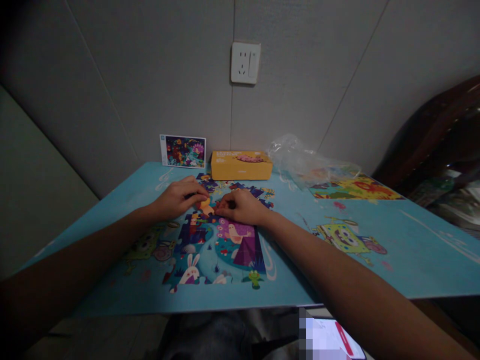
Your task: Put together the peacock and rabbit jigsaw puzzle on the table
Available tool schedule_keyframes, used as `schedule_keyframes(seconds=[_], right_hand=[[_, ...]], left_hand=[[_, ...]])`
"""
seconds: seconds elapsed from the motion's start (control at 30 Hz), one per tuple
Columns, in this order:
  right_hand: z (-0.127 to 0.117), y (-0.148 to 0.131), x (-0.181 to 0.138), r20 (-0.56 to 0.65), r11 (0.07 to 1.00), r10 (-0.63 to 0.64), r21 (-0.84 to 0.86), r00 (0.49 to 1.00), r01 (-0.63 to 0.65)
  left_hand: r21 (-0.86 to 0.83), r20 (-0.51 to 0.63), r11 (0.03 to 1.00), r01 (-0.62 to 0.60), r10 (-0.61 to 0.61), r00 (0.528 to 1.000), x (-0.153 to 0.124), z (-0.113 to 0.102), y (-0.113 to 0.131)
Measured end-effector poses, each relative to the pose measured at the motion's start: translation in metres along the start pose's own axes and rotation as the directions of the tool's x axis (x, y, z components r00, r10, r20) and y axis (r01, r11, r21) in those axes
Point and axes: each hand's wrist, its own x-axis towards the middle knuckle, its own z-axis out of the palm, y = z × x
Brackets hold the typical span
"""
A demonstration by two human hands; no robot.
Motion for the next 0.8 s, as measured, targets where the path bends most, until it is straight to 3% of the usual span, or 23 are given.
schedule_keyframes(seconds=[0.23,0.4,0.63,0.73,0.8], right_hand=[[0.0,-0.001,-0.001,0.006,0.996,0.037,0.08,0.999,-0.038],[-0.001,0.0,-0.001,0.006,1.0,0.016,0.02,1.0,-0.016],[-0.001,-0.001,-0.001,0.04,1.0,-0.016,-0.018,0.999,0.017],[-0.009,0.002,0.0,-0.084,0.996,0.046,-0.069,0.995,-0.051],[-0.019,0.01,0.001,-0.291,0.972,0.157,-0.125,0.944,-0.2]], left_hand=[[0.011,0.035,1.0,-0.021,0.02,0.999,0.0,-0.002,0.001],[-0.022,0.083,0.998,-0.057,0.058,0.995,-0.001,-0.002,0.003],[-0.002,0.165,1.0,0.0,0.0,0.986,-0.002,-0.001,0.004],[0.001,0.174,1.0,-0.002,0.002,0.985,-0.002,-0.001,0.003],[-0.004,0.18,1.0,-0.006,0.007,0.984,-0.002,-0.001,0.002]])
